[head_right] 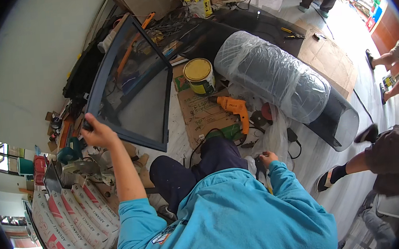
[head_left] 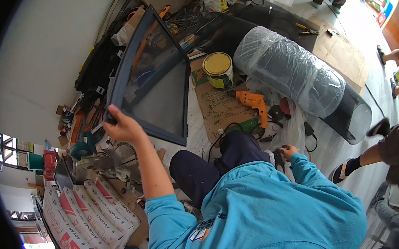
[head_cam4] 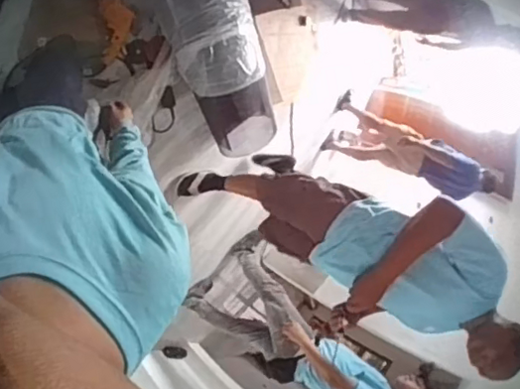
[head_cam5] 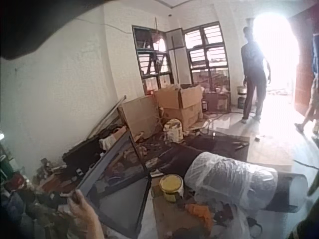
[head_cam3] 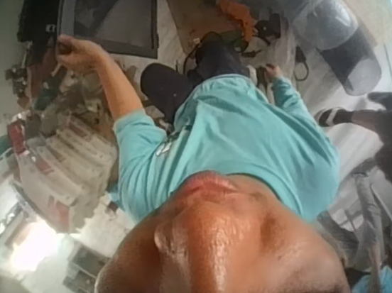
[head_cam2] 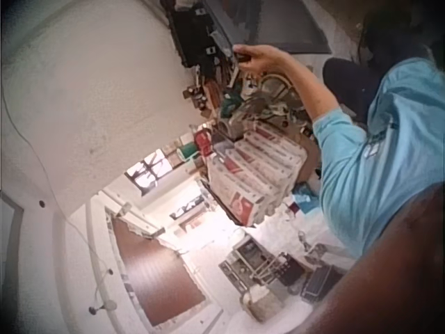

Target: Assembling a window screen frame by attaching mesh and securing components.

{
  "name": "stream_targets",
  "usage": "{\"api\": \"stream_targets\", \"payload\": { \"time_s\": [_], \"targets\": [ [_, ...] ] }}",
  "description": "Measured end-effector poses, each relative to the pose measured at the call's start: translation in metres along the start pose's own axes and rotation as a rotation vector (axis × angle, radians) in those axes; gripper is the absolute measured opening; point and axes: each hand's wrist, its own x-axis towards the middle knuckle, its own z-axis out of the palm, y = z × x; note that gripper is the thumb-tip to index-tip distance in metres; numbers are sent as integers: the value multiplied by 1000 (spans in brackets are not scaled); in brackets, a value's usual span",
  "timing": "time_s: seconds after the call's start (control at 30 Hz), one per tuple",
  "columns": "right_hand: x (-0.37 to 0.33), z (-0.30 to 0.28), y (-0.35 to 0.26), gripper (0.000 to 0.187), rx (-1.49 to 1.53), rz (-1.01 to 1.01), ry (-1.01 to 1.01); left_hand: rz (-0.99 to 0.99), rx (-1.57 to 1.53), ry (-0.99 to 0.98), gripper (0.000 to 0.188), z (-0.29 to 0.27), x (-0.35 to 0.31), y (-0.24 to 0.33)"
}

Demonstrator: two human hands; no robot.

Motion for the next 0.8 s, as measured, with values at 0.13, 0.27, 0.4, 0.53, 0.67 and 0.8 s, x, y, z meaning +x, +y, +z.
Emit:
{"api": "stream_targets", "payload": {
  "time_s": [0.13,0.27,0.4,0.53,0.67,0.8],
  "targets": [
    [-4,-8,39,50,-37,54,21,-50,-23,4,43,26,-41,-8],
    [-13,-18,90,49,-3,261,27,-132,-53,-20,44,39,-79,9],
    [-23,-20,110,48,39,313,31,-315,-135,-58,44,35,-113,6],
    [-30,-16,96,48,28,307,-25,-371,-222,-137,44,18,-141,13],
    [-20,-8,62,49,-36,203,-34,-237,-305,-386,46,-7,-162,-1],
    [-13,6,-7,53,-145,-103,-21,-316,-249,-625,49,-43,-149,4]
  ]
}}
